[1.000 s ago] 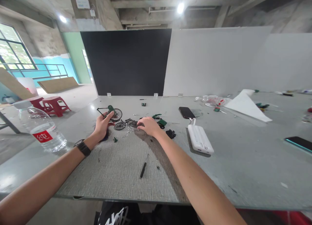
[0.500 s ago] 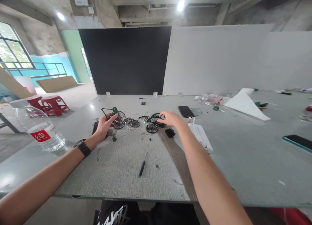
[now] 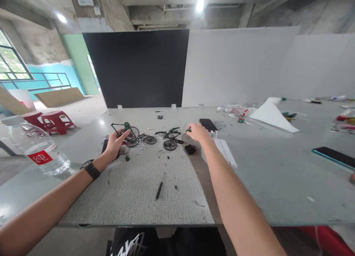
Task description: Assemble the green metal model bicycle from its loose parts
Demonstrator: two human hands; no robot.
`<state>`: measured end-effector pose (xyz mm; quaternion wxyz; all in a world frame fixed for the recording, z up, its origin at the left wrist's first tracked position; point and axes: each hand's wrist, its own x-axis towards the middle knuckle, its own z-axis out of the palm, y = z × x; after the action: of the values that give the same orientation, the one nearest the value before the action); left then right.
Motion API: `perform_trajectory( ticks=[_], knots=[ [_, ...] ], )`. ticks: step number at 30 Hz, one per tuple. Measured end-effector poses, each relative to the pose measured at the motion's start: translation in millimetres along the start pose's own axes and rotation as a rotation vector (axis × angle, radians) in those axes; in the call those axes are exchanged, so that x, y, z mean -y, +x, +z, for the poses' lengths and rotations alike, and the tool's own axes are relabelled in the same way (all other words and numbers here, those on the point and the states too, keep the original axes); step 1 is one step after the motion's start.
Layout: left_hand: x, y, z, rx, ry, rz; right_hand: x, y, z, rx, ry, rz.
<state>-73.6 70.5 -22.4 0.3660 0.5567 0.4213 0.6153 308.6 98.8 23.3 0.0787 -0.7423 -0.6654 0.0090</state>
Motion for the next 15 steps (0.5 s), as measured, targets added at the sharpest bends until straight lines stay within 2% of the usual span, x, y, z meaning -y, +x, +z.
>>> perform_trajectory(
  ticks=[3,7,9,10,12,15],
  knots=[
    [0.0,-0.7,0.3,0.004,-0.005,-0.005,4.6,-2.7,-5.4,0.063,-0.015,-0.016],
    [-0.7,-1.1,0.8,-0.004,0.002,-0.002,10.8,-8.9,-28.9,0.181,-0.032,-0.015],
    [-1.4,-1.1,0.8,-0.006,0.015,0.005,14.4,-14.9,-41.8,0.299,-0.017,-0.001],
    [-1.7,-1.1,0.8,-0.005,0.025,0.008,16.8,-18.2,-46.5,0.423,0.031,0.023],
    [-2.2,-1.2,0.5,-0.003,0.041,0.015,22.8,-24.1,-50.5,0.555,0.067,0.066],
    [-2.4,-1.3,0.1,-0.001,0.046,0.018,33.3,-27.8,-45.6,0.615,-0.004,0.064]
  ],
)
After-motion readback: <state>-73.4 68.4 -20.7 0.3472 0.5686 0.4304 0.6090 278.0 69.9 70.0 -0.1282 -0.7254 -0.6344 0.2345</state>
